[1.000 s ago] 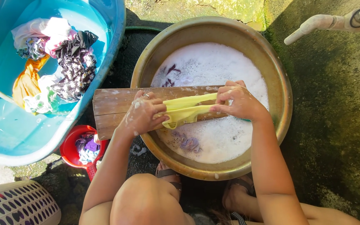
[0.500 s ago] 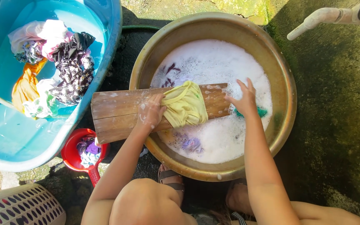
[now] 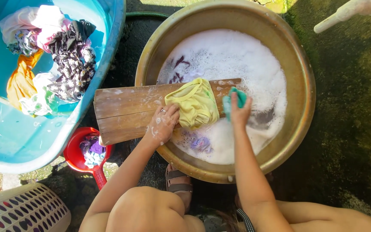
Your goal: Hand-washing clothes in a basin with soapy water using a wooden scrub board and a brush.
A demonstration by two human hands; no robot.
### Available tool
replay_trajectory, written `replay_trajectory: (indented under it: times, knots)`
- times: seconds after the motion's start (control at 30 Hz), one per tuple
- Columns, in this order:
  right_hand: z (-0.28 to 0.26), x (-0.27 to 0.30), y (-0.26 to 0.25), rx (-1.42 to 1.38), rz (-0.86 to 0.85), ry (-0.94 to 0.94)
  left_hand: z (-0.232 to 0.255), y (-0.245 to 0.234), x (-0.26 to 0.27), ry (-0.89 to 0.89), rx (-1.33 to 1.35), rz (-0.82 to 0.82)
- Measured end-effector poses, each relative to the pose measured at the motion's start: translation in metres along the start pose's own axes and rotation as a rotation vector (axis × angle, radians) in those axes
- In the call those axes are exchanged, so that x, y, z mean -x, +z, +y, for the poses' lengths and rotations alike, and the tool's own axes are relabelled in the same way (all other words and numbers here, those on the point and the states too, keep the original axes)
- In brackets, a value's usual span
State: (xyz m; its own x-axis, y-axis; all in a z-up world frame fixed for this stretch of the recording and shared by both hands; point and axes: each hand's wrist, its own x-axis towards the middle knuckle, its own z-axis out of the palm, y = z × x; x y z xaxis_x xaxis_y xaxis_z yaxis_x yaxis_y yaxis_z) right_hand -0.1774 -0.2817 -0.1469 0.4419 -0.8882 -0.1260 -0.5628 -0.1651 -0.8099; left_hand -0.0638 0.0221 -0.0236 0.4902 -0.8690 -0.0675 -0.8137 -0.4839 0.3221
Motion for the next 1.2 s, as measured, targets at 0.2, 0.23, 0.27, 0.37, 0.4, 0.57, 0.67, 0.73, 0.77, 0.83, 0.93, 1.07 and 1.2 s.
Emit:
replay_trajectory:
  times: [0.2, 0.23, 0.27, 0.37, 0.4, 0.57, 0.67, 0.73, 0.77, 0.83, 0.93, 1.07, 1.2]
  knots:
    - [-0.115, 0.127, 0.039, 0.301, -0.244, -0.868, -0.003, 0.015, 0.024, -0.11, -0.076, 0.016]
    - [-0.11, 0.108, 0.038, 0.302, -0.252, -0.864, -0.003, 0.014, 0.026, -0.114, -0.073, 0.01]
    - [-0.106, 0.089, 0.036, 0.356, -0.248, -0.792, -0.002, 0.011, 0.026, -0.118, -0.147, -0.021]
    - [-0.093, 0.031, 0.049, 0.451, -0.192, -0.675, 0.003, 0.008, 0.025, -0.142, -0.199, -0.039]
    - [-0.084, 0.016, 0.051, 0.498, -0.143, -0.611, 0.009, 0.009, 0.027, -0.152, -0.17, -0.043]
    - [-0.122, 0.095, 0.053, 0.358, -0.183, -0.816, 0.002, 0.005, 0.022, -0.213, -0.163, -0.136]
    - [-0.109, 0.086, 0.049, 0.378, -0.305, -0.745, 0.005, 0.005, 0.026, -0.217, -0.141, -0.119]
    - [-0.115, 0.056, 0.046, 0.439, -0.329, -0.601, 0.005, 0.001, 0.025, -0.233, -0.136, -0.121]
    - [-0.124, 0.042, 0.041, 0.564, -0.318, -0.545, 0.006, 0.001, 0.026, -0.228, -0.115, -0.11]
    - [-0.133, 0.052, 0.031, 0.691, -0.288, -0.482, 0.008, 0.002, 0.026, -0.207, -0.095, -0.092]
    - [-0.142, 0.099, 0.036, 0.327, -0.289, -0.921, -0.002, 0.012, 0.024, -0.265, -0.069, -0.159]
    - [-0.132, 0.076, 0.039, 0.549, -0.479, -0.786, 0.001, 0.013, 0.031, -0.194, -0.103, -0.027]
    - [-0.155, 0.039, 0.038, 0.696, -0.405, -0.546, 0.006, -0.015, 0.02, -0.227, -0.117, -0.23]
